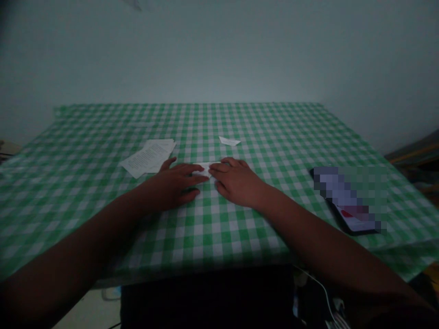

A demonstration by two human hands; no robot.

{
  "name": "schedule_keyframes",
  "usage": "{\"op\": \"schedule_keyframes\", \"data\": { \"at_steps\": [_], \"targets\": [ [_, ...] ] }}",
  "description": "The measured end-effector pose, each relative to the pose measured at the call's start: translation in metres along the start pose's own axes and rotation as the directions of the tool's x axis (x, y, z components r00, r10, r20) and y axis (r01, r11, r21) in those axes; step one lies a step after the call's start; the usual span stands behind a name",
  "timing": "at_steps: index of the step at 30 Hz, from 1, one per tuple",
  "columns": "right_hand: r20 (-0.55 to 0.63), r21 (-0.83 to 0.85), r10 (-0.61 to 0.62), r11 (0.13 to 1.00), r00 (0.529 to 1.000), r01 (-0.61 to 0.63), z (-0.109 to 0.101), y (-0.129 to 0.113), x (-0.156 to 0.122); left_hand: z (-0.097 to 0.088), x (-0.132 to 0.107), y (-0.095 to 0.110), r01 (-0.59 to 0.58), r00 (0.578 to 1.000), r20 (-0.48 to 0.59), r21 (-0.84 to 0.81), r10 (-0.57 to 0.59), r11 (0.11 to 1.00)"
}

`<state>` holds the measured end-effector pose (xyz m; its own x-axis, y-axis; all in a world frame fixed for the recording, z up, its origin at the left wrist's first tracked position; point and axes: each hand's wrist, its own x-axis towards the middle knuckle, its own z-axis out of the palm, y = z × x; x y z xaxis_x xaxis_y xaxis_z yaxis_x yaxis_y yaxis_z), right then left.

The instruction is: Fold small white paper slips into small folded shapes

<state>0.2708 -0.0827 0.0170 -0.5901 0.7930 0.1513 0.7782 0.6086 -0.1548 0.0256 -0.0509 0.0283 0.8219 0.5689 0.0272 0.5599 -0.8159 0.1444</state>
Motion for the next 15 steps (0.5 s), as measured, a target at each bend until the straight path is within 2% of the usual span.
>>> {"op": "schedule_keyframes", "data": {
  "at_steps": [10,15],
  "targets": [
    [0.027,-0.026,0.019,0.999,0.999,-0.019,-0.0019,-0.001,0.0004,-0.0018,0.0001,-0.0022,0.006,1.0,0.025,-0.034,-0.005,0.999],
    [0.033,-0.024,0.023,0.999,0.999,-0.022,-0.0043,-0.0021,0.0007,-0.0051,0.0035,-0.0058,0.079,0.997,0.018,-0.109,-0.078,0.991]
  ]
}}
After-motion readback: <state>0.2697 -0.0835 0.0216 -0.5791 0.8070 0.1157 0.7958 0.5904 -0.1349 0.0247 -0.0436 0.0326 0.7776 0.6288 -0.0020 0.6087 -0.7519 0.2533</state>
